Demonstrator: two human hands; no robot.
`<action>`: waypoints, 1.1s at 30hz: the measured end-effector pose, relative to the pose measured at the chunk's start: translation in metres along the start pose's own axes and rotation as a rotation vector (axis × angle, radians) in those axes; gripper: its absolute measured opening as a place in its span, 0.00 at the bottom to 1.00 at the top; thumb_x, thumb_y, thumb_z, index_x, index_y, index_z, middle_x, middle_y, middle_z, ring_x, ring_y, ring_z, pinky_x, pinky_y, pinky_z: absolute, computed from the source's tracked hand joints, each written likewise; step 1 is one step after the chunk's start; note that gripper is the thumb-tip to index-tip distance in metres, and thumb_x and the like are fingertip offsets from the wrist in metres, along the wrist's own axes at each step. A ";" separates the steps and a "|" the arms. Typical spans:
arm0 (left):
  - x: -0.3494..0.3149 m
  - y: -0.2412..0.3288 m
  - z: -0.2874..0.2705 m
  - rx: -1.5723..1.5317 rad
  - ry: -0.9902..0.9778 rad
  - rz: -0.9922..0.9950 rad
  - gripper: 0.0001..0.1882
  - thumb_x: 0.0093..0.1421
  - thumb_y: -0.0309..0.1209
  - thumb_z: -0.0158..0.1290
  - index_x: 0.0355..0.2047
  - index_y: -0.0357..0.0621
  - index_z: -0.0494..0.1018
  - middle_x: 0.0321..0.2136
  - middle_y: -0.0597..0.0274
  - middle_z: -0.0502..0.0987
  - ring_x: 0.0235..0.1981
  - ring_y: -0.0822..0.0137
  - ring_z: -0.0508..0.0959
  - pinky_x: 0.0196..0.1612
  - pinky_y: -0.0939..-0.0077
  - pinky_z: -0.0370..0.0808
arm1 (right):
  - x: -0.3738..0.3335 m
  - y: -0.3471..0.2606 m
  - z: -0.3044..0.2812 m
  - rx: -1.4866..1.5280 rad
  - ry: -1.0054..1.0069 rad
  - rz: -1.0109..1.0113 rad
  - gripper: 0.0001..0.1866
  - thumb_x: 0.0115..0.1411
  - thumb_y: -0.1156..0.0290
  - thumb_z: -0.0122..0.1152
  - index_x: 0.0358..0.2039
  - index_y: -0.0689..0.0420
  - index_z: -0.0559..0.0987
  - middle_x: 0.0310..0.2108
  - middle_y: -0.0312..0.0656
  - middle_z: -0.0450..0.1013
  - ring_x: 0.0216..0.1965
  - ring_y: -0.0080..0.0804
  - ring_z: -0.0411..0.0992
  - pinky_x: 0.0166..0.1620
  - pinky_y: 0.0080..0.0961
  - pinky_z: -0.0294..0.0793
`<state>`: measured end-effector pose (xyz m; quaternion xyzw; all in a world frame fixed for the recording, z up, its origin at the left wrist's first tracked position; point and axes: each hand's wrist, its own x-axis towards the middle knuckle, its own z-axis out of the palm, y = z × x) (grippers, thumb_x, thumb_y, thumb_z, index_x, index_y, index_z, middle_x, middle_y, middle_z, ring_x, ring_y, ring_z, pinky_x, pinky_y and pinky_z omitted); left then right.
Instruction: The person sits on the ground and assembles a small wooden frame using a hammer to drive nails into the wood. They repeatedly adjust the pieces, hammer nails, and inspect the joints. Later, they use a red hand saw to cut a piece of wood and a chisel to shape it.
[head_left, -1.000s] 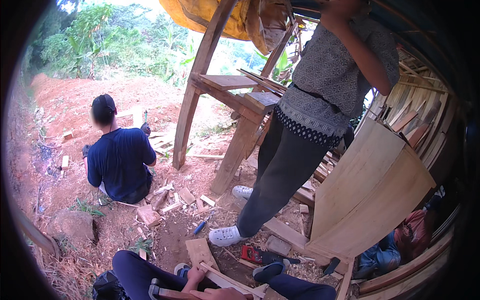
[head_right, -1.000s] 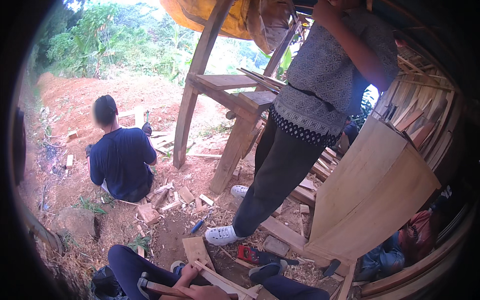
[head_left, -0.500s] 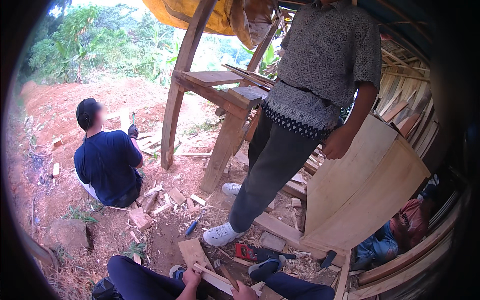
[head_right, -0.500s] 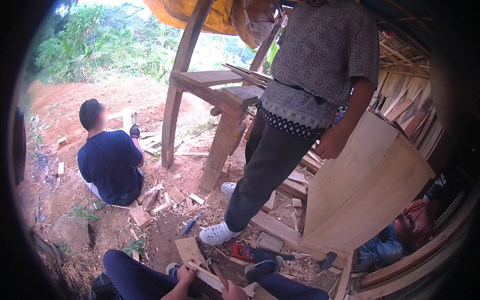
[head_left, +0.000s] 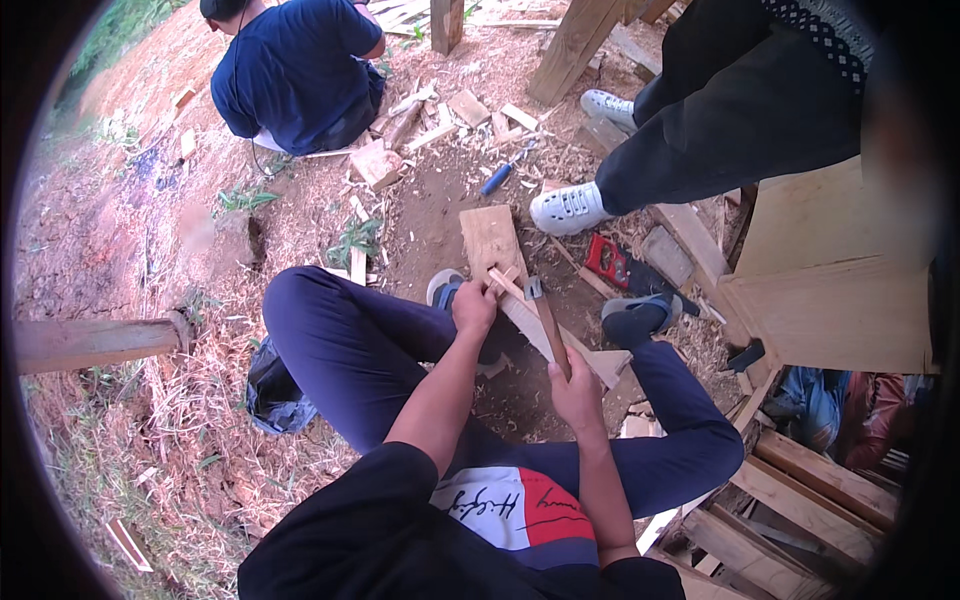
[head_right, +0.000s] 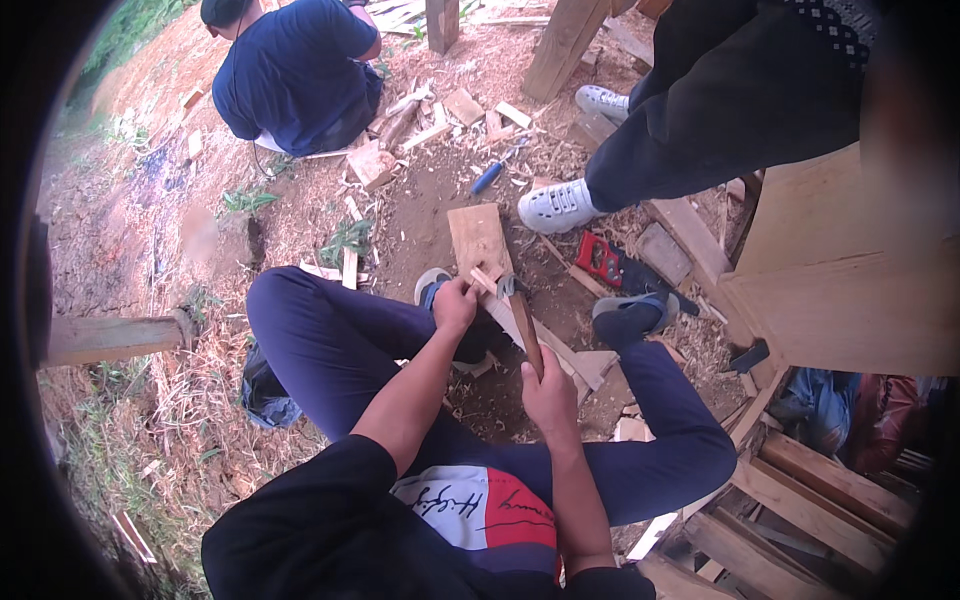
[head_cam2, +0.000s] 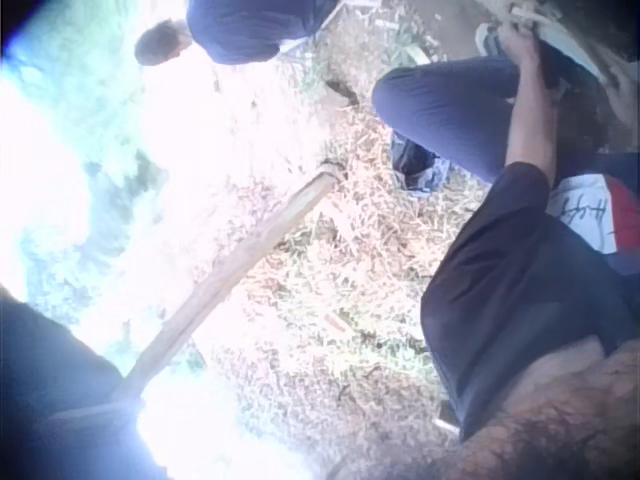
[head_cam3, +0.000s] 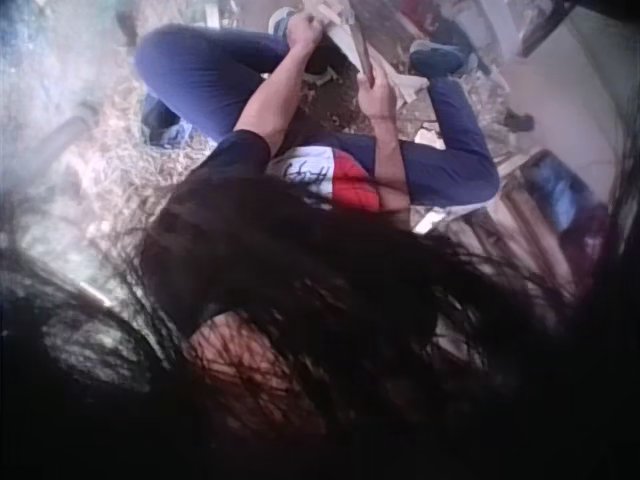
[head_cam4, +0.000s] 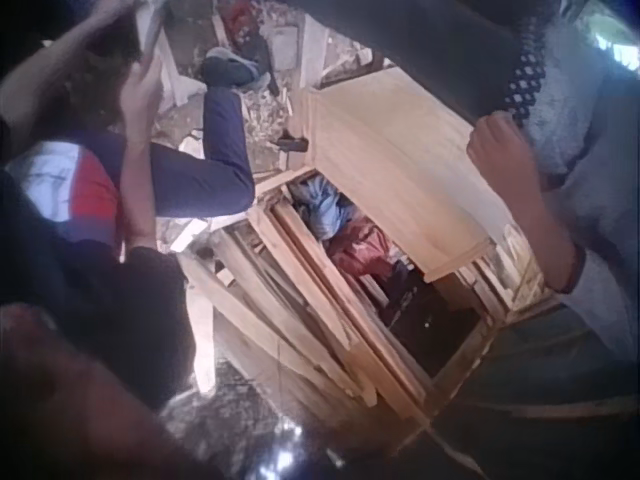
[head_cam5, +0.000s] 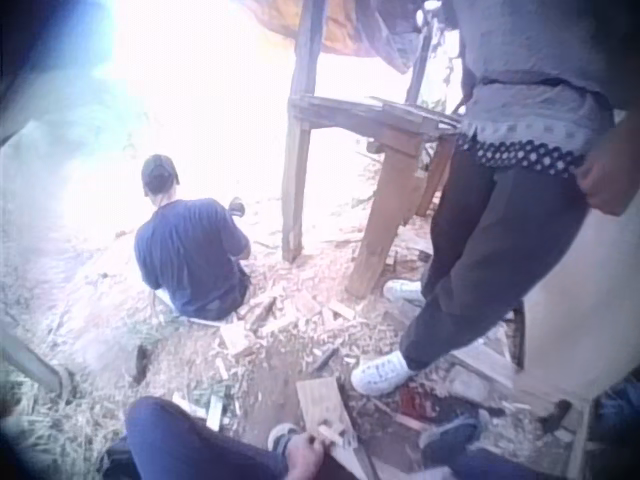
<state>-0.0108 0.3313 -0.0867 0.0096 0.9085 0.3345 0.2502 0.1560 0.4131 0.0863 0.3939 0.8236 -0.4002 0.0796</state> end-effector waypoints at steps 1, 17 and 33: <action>0.002 -0.001 0.003 -0.021 0.028 0.006 0.13 0.55 0.39 0.55 0.33 0.42 0.78 0.32 0.49 0.77 0.38 0.48 0.77 0.44 0.57 0.73 | 0.000 -0.004 0.000 -0.002 0.007 0.009 0.21 0.61 0.63 0.52 0.54 0.56 0.69 0.36 0.55 0.76 0.42 0.56 0.74 0.44 0.45 0.71; 0.010 -0.005 0.004 -0.266 0.212 -0.015 0.14 0.55 0.39 0.55 0.25 0.38 0.76 0.26 0.49 0.78 0.31 0.52 0.78 0.38 0.60 0.73 | 0.007 0.002 0.025 0.057 -0.042 0.069 0.24 0.64 0.63 0.47 0.59 0.57 0.64 0.42 0.60 0.73 0.45 0.59 0.72 0.47 0.46 0.70; 0.014 -0.002 -0.006 -0.366 0.175 -0.105 0.15 0.58 0.41 0.55 0.30 0.40 0.79 0.23 0.57 0.80 0.26 0.65 0.80 0.36 0.70 0.74 | 0.020 0.003 0.025 -0.031 -0.054 0.127 0.23 0.63 0.63 0.47 0.58 0.54 0.66 0.40 0.60 0.74 0.44 0.59 0.72 0.47 0.48 0.69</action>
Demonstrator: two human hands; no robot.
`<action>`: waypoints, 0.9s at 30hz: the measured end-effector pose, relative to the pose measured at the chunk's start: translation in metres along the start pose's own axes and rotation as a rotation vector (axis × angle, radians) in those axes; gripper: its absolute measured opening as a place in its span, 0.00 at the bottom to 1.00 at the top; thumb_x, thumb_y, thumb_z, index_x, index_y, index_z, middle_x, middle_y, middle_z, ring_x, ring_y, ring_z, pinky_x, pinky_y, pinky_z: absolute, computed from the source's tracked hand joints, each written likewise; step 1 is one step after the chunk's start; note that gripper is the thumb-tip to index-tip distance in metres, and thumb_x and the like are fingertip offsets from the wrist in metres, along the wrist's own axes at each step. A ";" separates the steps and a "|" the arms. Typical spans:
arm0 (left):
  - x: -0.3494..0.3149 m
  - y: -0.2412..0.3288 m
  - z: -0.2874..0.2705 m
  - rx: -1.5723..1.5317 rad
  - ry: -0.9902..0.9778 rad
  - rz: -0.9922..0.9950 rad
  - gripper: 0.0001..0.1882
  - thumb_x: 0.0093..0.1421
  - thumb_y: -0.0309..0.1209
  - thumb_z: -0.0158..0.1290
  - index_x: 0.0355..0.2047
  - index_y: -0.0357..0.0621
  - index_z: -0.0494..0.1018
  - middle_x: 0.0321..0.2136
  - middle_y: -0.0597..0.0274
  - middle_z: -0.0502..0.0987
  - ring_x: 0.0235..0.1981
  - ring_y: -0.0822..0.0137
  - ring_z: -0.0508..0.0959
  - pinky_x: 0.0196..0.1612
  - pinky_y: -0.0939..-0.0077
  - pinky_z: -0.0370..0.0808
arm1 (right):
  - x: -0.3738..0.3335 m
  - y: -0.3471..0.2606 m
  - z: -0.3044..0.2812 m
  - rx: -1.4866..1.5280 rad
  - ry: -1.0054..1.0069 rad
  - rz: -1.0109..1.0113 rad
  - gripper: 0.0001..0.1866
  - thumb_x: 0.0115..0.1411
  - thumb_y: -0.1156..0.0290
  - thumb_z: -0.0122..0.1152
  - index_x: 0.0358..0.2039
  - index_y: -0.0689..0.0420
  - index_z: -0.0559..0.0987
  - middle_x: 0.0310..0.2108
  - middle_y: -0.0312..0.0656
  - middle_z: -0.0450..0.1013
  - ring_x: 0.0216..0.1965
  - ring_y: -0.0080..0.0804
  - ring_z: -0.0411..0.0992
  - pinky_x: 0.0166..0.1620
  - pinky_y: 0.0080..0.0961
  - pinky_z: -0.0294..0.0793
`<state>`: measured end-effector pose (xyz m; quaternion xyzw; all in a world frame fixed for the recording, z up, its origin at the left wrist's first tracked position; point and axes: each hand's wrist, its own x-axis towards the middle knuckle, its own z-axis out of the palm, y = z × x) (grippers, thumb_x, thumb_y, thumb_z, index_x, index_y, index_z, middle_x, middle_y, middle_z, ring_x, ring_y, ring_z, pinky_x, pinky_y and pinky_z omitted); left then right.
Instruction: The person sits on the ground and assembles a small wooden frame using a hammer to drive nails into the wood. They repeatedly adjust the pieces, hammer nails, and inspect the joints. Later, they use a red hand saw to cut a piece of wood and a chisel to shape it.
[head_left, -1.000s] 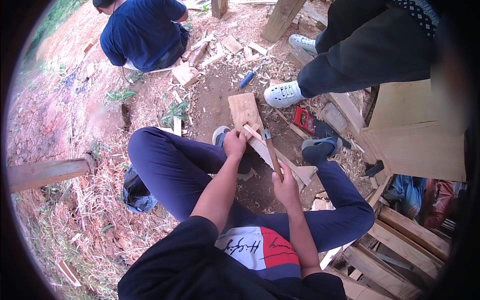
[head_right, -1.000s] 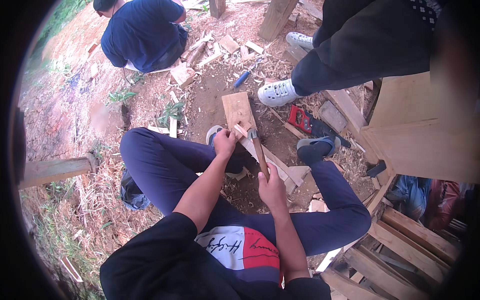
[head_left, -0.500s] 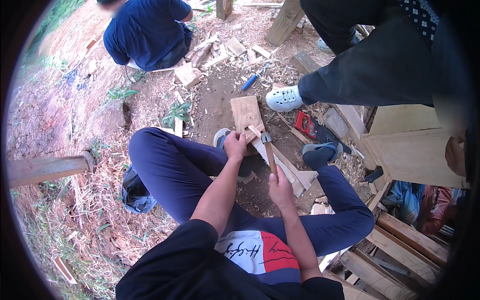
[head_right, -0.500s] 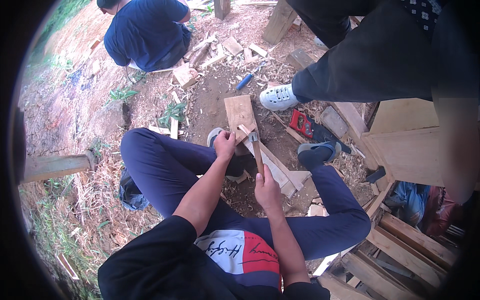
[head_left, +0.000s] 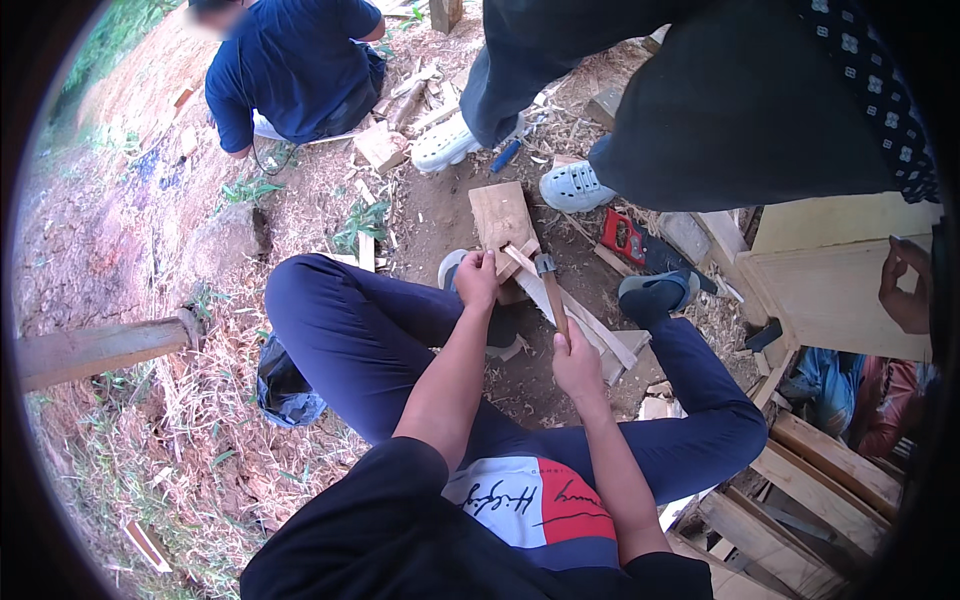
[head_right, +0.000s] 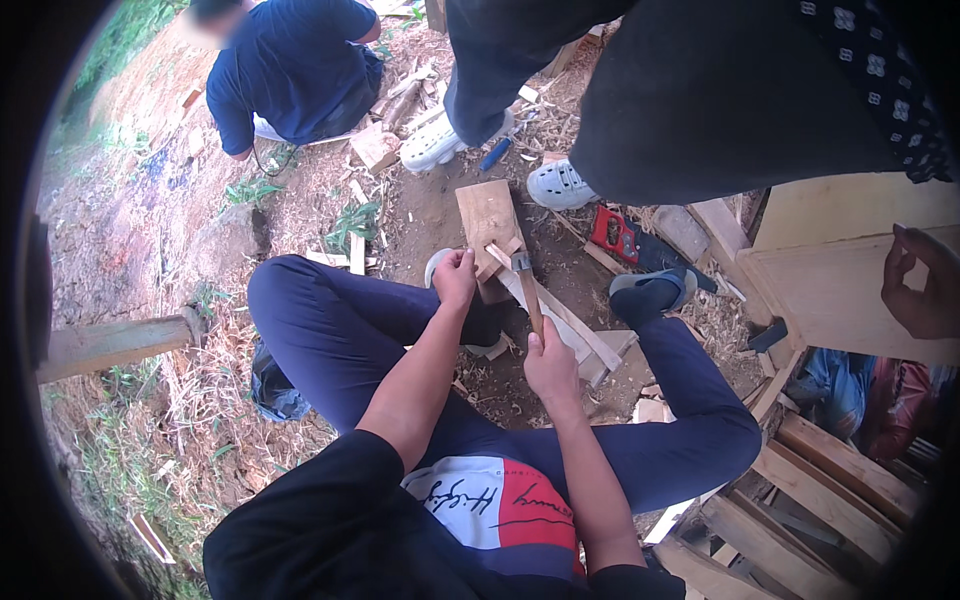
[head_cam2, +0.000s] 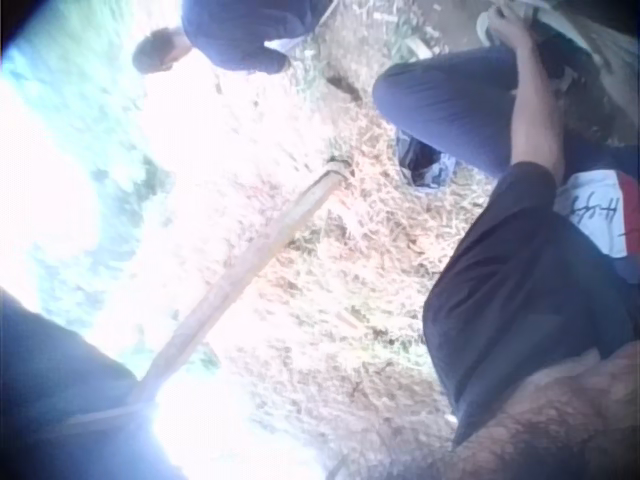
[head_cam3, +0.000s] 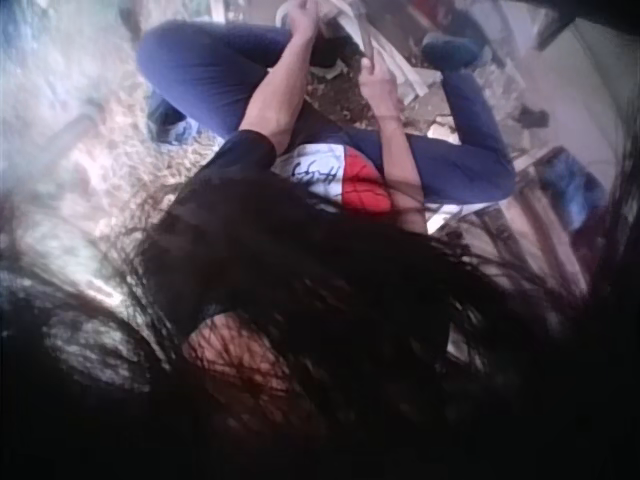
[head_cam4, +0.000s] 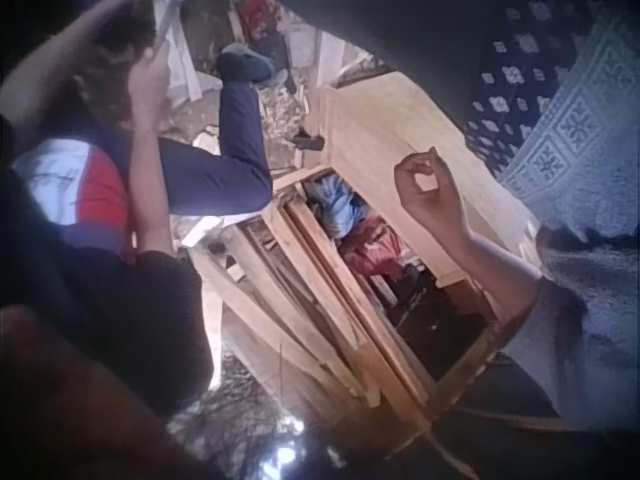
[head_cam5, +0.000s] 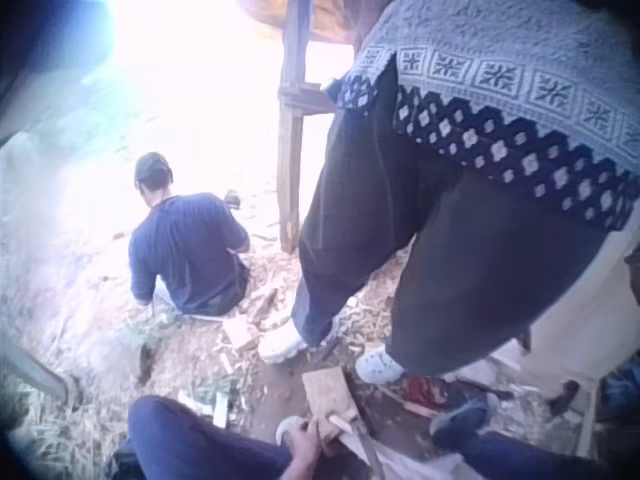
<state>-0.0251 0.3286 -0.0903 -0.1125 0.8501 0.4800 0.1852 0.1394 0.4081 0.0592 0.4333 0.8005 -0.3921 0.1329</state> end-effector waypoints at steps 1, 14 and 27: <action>0.004 0.000 -0.001 0.022 0.021 0.012 0.15 0.58 0.41 0.55 0.30 0.40 0.79 0.22 0.57 0.80 0.26 0.66 0.80 0.36 0.70 0.74 | -0.001 -0.001 0.002 -0.002 0.010 -0.001 0.23 0.63 0.63 0.47 0.58 0.54 0.66 0.39 0.60 0.74 0.44 0.59 0.72 0.47 0.47 0.69; 0.019 -0.007 0.015 -0.247 -0.243 0.146 0.12 0.57 0.33 0.60 0.28 0.35 0.78 0.22 0.65 0.79 0.25 0.80 0.73 0.29 0.83 0.69 | 0.010 0.023 0.013 0.094 0.033 -0.037 0.23 0.62 0.63 0.49 0.57 0.56 0.67 0.40 0.59 0.74 0.45 0.59 0.71 0.48 0.46 0.69; 0.014 -0.015 0.022 -0.028 -0.241 0.150 0.14 0.57 0.38 0.59 0.29 0.37 0.80 0.17 0.60 0.78 0.20 0.74 0.77 0.25 0.77 0.71 | 0.005 0.017 0.012 0.082 0.071 -0.044 0.20 0.62 0.63 0.49 0.54 0.55 0.66 0.35 0.60 0.74 0.41 0.63 0.71 0.45 0.52 0.68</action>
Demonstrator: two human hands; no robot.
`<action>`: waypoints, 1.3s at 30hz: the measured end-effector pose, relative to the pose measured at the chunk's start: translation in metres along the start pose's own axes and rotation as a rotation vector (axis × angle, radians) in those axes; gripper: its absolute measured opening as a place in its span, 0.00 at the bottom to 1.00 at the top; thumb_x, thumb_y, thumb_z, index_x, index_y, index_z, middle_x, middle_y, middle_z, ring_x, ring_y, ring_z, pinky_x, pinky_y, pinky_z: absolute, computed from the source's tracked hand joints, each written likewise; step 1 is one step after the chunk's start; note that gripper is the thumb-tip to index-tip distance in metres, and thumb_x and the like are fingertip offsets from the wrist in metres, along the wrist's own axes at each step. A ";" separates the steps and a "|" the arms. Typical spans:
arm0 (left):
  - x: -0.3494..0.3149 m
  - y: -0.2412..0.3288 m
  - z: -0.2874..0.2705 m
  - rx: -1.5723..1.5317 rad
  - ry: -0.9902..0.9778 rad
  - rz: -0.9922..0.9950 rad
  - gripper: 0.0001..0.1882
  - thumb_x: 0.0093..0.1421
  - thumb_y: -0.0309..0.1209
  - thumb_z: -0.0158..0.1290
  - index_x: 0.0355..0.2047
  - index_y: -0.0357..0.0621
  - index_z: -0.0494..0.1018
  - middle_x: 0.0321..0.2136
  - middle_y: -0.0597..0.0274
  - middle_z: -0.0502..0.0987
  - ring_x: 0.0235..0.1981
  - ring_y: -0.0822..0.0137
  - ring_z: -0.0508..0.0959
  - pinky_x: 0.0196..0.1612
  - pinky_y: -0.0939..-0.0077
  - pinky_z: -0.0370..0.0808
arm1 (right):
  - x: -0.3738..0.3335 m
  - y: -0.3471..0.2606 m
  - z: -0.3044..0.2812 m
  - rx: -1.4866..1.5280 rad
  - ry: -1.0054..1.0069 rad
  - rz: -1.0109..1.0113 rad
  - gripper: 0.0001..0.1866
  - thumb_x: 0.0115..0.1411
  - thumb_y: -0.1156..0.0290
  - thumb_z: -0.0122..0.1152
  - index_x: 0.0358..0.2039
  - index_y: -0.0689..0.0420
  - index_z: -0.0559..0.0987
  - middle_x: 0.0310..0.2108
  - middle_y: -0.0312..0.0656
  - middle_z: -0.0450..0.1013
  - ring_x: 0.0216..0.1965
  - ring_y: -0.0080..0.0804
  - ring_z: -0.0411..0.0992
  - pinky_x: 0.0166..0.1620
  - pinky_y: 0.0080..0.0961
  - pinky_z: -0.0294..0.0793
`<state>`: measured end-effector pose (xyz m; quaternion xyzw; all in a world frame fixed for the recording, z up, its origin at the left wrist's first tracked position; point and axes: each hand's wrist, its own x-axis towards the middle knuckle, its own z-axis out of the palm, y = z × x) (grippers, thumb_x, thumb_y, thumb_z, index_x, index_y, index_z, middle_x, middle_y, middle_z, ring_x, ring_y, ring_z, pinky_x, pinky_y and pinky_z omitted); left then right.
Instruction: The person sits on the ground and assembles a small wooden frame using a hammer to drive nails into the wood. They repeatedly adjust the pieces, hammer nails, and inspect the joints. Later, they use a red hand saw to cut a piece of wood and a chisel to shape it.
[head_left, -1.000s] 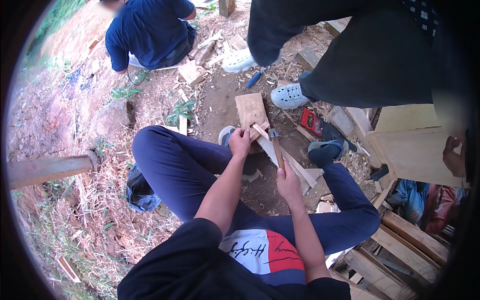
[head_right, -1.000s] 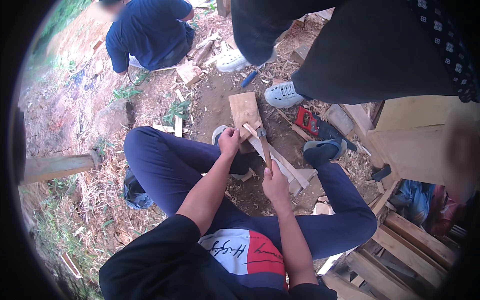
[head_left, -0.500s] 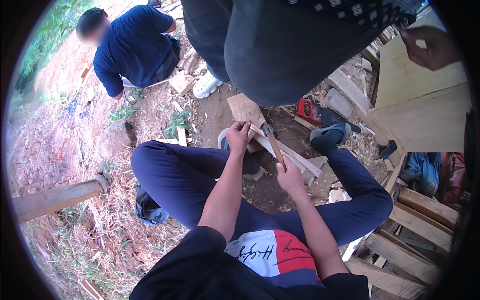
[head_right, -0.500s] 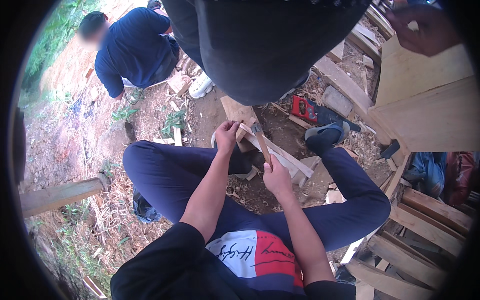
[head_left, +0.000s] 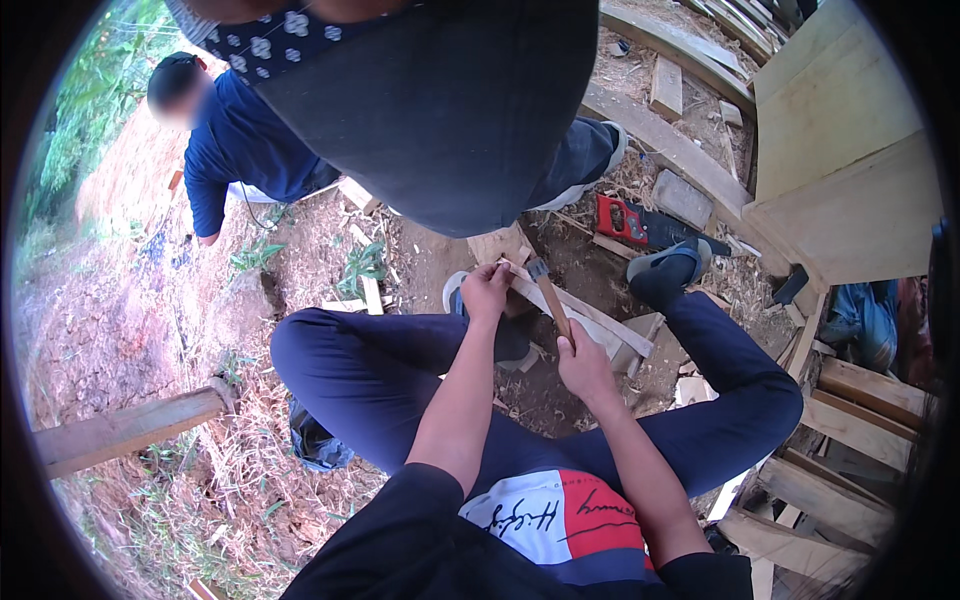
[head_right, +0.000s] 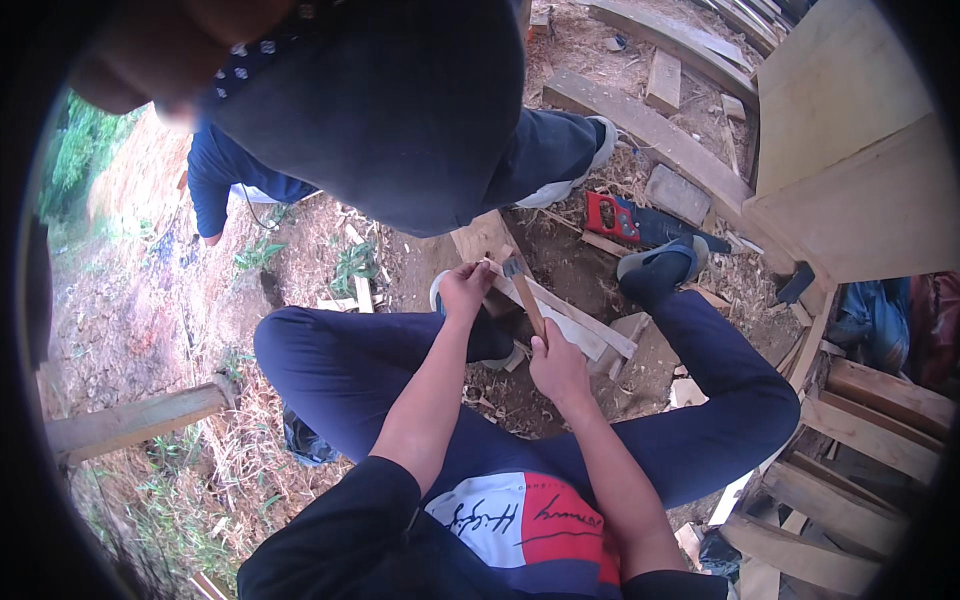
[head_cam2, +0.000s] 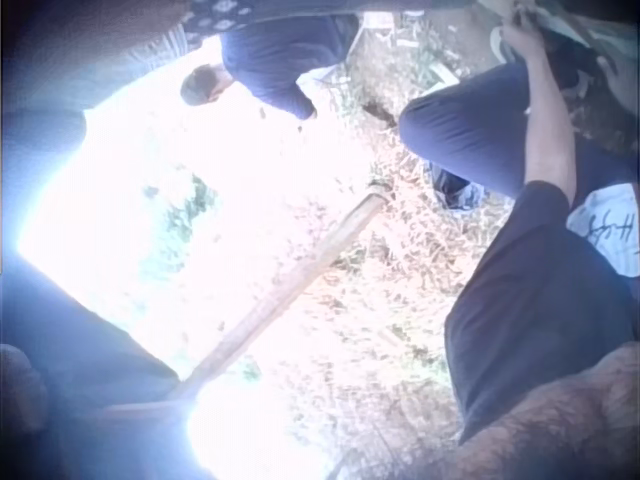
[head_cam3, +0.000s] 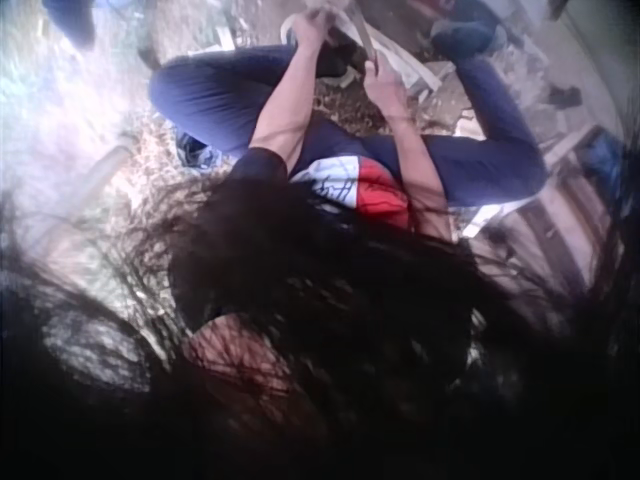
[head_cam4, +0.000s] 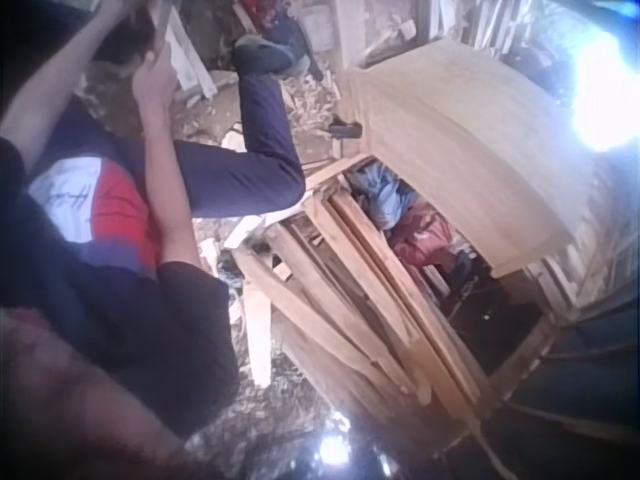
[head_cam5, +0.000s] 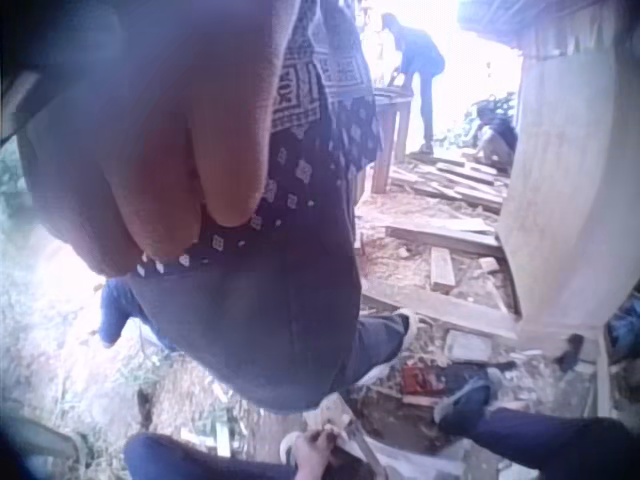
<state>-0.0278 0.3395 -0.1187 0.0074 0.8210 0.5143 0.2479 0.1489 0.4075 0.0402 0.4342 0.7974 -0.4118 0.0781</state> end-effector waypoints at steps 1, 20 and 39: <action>-0.002 0.007 0.000 0.032 0.006 0.003 0.14 0.57 0.38 0.59 0.29 0.36 0.80 0.18 0.61 0.78 0.20 0.77 0.77 0.24 0.78 0.72 | 0.002 0.001 -0.001 -0.007 -0.009 0.005 0.20 0.62 0.63 0.49 0.53 0.55 0.66 0.35 0.60 0.74 0.40 0.63 0.71 0.45 0.52 0.68; -0.001 0.010 0.003 0.161 0.033 0.215 0.11 0.55 0.36 0.59 0.30 0.41 0.81 0.20 0.60 0.80 0.23 0.72 0.78 0.30 0.77 0.71 | 0.004 -0.001 -0.009 0.011 -0.083 0.078 0.22 0.63 0.61 0.48 0.57 0.52 0.66 0.39 0.59 0.74 0.43 0.62 0.71 0.47 0.54 0.68; -0.008 0.024 0.008 0.109 0.087 0.165 0.12 0.54 0.36 0.61 0.29 0.38 0.81 0.22 0.58 0.80 0.23 0.69 0.78 0.31 0.76 0.72 | 0.007 0.014 -0.002 0.034 -0.060 0.091 0.24 0.62 0.61 0.49 0.58 0.54 0.66 0.41 0.60 0.74 0.45 0.59 0.71 0.49 0.49 0.69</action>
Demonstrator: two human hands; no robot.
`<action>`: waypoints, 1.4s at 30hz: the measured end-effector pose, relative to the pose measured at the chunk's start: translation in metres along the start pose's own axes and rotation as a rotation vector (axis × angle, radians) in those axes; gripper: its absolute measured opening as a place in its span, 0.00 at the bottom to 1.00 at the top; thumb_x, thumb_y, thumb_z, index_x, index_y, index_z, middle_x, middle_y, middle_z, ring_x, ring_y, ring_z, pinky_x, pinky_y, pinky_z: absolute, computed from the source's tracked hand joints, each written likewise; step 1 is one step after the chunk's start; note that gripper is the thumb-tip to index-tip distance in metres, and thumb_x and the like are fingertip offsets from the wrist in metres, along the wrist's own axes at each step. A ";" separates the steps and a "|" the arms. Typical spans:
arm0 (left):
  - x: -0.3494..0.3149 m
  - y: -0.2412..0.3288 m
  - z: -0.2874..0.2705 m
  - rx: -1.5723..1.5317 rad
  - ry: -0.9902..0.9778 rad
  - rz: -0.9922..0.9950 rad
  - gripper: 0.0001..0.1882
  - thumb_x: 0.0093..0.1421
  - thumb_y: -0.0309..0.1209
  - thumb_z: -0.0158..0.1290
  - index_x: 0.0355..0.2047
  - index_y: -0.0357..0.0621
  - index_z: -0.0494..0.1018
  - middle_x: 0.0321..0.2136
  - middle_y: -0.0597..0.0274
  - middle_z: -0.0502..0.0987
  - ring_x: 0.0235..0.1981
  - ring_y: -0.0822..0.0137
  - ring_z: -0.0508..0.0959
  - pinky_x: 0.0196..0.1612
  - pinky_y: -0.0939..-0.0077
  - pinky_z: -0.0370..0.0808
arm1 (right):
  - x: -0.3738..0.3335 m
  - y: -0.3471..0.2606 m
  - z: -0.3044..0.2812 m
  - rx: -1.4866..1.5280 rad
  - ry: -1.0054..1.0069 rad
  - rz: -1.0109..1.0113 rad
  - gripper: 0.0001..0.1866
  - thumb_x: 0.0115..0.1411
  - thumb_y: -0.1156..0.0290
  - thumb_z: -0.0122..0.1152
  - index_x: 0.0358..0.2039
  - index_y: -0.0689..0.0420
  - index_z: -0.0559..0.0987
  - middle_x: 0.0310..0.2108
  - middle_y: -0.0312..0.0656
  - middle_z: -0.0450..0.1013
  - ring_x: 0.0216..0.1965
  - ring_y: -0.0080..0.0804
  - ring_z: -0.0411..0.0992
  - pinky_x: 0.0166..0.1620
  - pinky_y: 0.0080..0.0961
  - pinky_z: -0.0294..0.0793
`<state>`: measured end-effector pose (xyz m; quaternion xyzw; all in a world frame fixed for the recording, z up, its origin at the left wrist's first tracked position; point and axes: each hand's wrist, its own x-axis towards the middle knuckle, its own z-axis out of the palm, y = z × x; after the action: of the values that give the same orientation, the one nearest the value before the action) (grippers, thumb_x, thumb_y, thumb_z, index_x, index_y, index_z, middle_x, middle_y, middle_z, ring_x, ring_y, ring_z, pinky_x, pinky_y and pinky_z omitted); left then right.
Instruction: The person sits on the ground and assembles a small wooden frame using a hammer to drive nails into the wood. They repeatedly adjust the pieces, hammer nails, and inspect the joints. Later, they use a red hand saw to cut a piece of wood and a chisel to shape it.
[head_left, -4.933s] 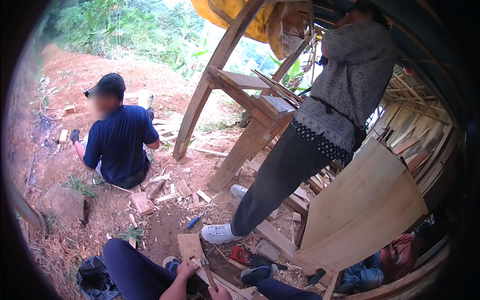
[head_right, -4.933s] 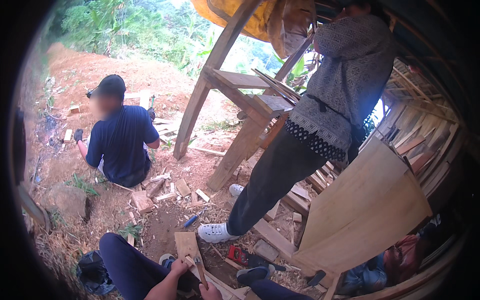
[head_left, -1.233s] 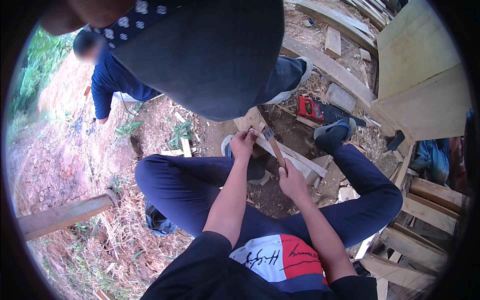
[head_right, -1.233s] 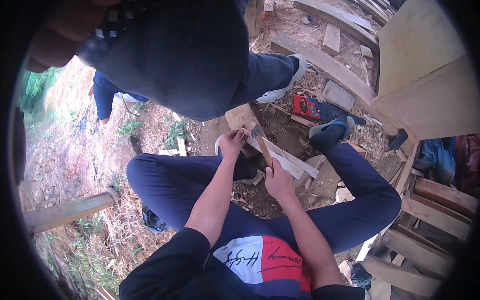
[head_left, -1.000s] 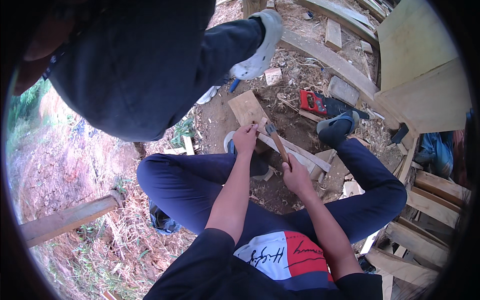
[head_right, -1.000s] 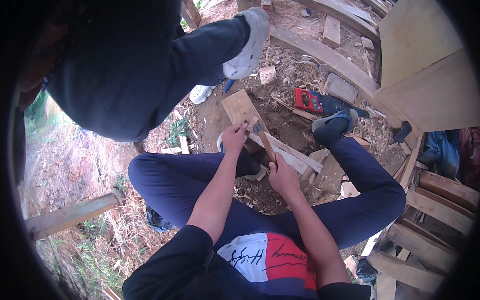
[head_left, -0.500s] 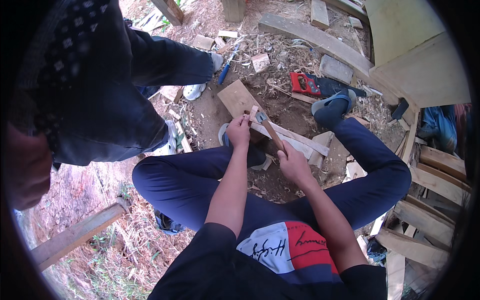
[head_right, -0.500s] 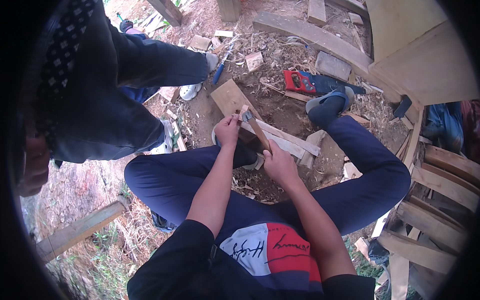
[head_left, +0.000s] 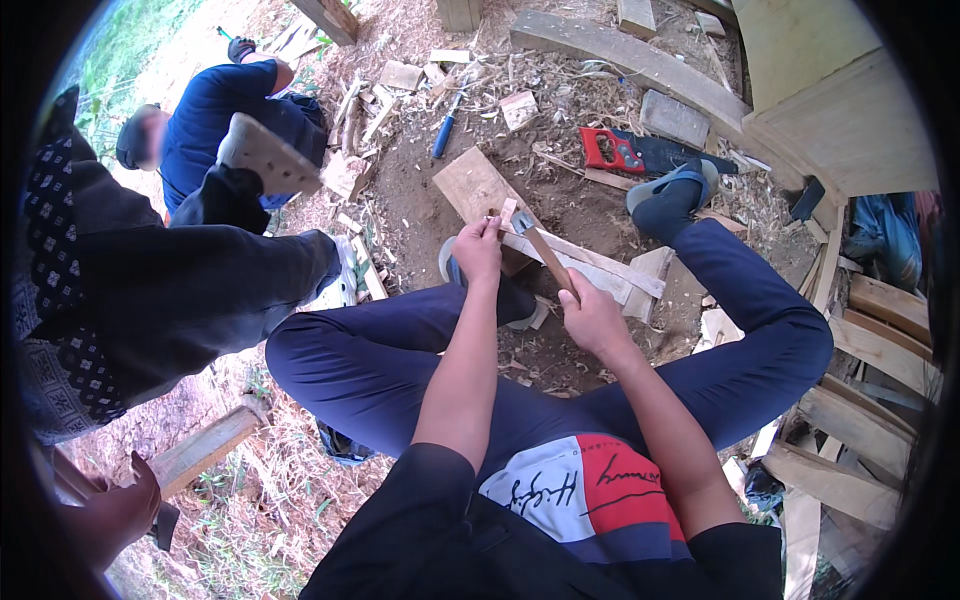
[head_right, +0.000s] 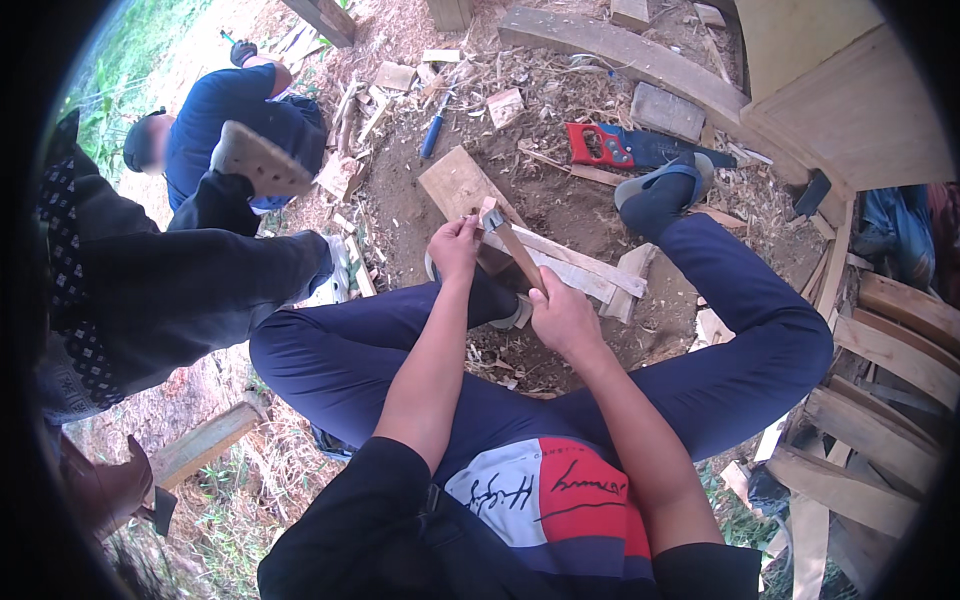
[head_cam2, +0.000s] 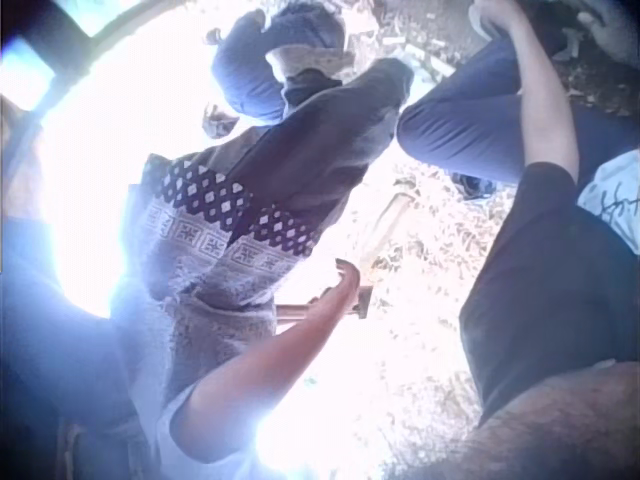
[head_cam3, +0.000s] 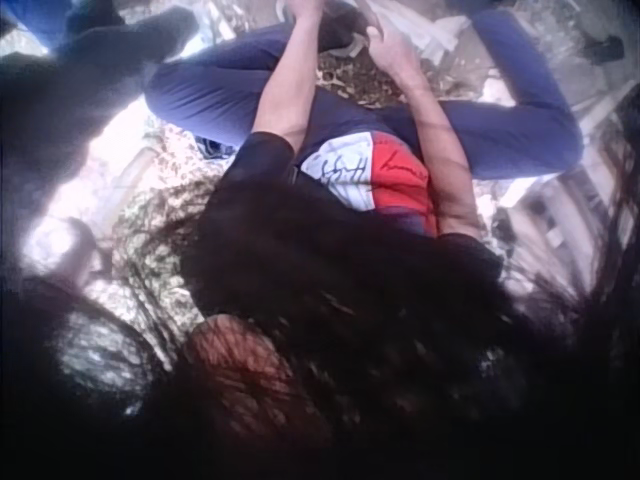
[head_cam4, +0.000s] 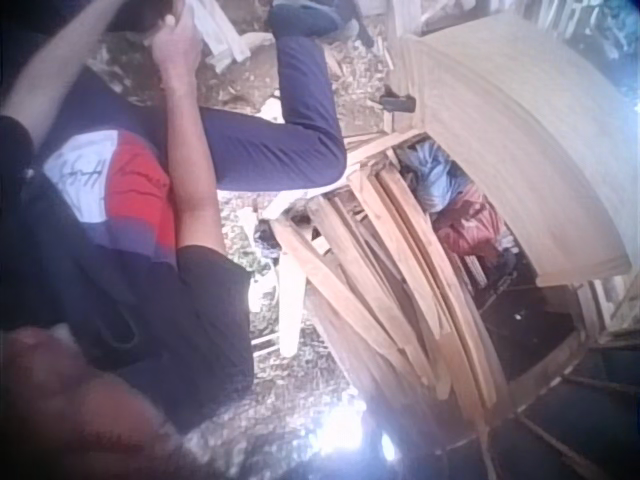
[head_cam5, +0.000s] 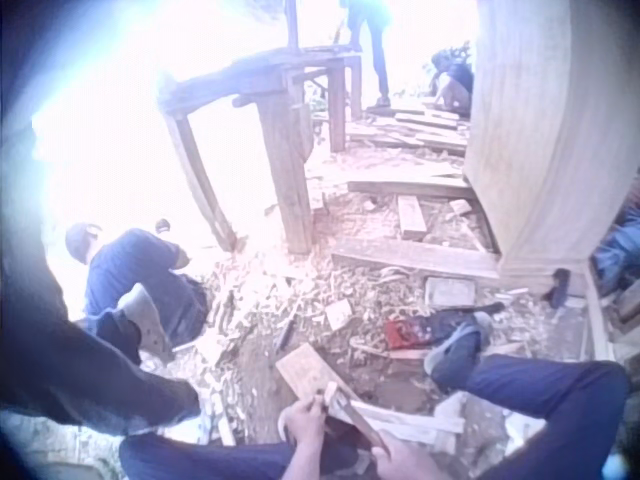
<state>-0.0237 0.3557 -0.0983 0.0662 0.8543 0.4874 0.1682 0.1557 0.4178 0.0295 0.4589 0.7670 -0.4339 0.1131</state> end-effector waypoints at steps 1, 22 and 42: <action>0.000 0.000 0.000 0.035 0.009 0.049 0.12 0.54 0.36 0.61 0.28 0.38 0.80 0.21 0.57 0.79 0.23 0.67 0.78 0.31 0.75 0.72 | 0.000 -0.001 -0.001 0.008 -0.005 0.002 0.24 0.62 0.61 0.49 0.57 0.55 0.67 0.41 0.60 0.73 0.46 0.59 0.71 0.50 0.49 0.69; -0.004 -0.004 0.002 0.233 0.016 0.424 0.03 0.53 0.25 0.53 0.27 0.39 0.76 0.34 0.55 0.79 0.33 0.54 0.79 0.36 0.66 0.75 | 0.016 -0.036 0.001 0.288 -0.077 -0.137 0.21 0.65 0.66 0.47 0.56 0.61 0.67 0.24 0.53 0.73 0.27 0.46 0.75 0.32 0.37 0.71; -0.008 -0.001 0.003 0.273 0.045 0.380 0.04 0.55 0.28 0.52 0.27 0.41 0.74 0.37 0.60 0.78 0.33 0.54 0.79 0.36 0.65 0.77 | 0.004 -0.064 -0.012 0.111 0.023 -0.278 0.23 0.63 0.64 0.48 0.57 0.59 0.67 0.35 0.63 0.73 0.40 0.61 0.72 0.41 0.48 0.70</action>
<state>-0.0148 0.3553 -0.0981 0.2371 0.8879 0.3917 0.0440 0.1052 0.4164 0.0700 0.3588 0.7991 -0.4821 0.0178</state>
